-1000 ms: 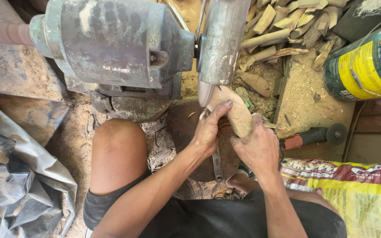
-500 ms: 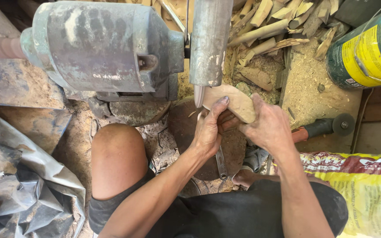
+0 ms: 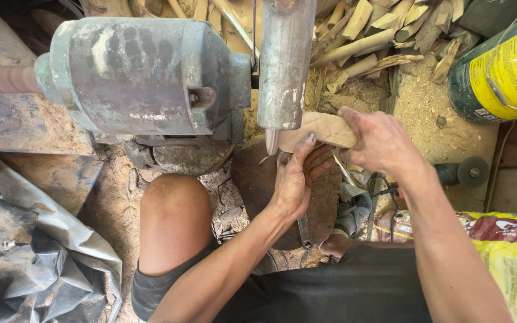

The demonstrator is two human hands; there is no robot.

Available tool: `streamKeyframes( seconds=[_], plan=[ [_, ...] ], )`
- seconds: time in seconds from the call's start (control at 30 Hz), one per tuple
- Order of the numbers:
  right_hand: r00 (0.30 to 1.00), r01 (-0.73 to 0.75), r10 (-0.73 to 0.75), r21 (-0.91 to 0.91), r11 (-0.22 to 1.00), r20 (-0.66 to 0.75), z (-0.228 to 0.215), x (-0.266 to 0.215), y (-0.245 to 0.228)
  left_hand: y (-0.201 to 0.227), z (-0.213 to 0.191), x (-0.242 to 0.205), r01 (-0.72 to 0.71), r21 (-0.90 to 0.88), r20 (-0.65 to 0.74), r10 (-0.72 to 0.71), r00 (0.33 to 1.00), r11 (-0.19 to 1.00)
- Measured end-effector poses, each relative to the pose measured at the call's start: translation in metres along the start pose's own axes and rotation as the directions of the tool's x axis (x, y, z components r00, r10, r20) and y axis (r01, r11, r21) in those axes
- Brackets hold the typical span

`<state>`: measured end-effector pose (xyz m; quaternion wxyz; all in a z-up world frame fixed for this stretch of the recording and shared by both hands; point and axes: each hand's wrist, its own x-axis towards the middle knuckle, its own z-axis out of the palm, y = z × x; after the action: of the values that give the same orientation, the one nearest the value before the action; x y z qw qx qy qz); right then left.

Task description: The person holds a small wooden piece against a rotating grinding wheel, repeatedly pressing and rotating the wood to shape its edges. The person adjusts the wood's orientation frequently to grind different sides.

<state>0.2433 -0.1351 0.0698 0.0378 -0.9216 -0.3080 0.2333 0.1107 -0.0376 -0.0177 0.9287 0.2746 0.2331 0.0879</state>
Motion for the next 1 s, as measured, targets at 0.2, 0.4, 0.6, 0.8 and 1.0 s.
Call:
streamKeyframes(
  seconds=[0.2,0.4,0.6,0.8,1.0],
  plan=[
    [0.997,0.039,-0.035,-0.052,0.998,0.071,-0.006,0.024,0.011,-0.004,0.002,0.008,0.000,0.013,0.015,0.000,1.000,1.000],
    [0.986,0.163,-0.158,-0.099,0.982,0.057,-0.010,0.044,0.019,-0.008,0.004,0.013,0.010,0.008,-0.004,-0.010,1.000,1.000],
    [0.966,0.235,-0.204,-0.221,0.947,0.157,-0.022,0.060,0.016,-0.012,0.007,0.015,0.012,-0.016,-0.008,-0.012,1.000,1.000],
    [0.947,0.313,-0.292,-0.178,0.933,0.138,-0.033,0.071,0.010,-0.011,0.011,0.017,0.009,0.004,0.019,-0.009,1.000,1.000],
    [0.929,0.361,-0.338,-0.172,0.917,0.149,-0.043,0.082,-0.002,-0.010,0.015,0.017,0.067,-0.008,0.054,-0.067,0.996,0.998]
  ],
)
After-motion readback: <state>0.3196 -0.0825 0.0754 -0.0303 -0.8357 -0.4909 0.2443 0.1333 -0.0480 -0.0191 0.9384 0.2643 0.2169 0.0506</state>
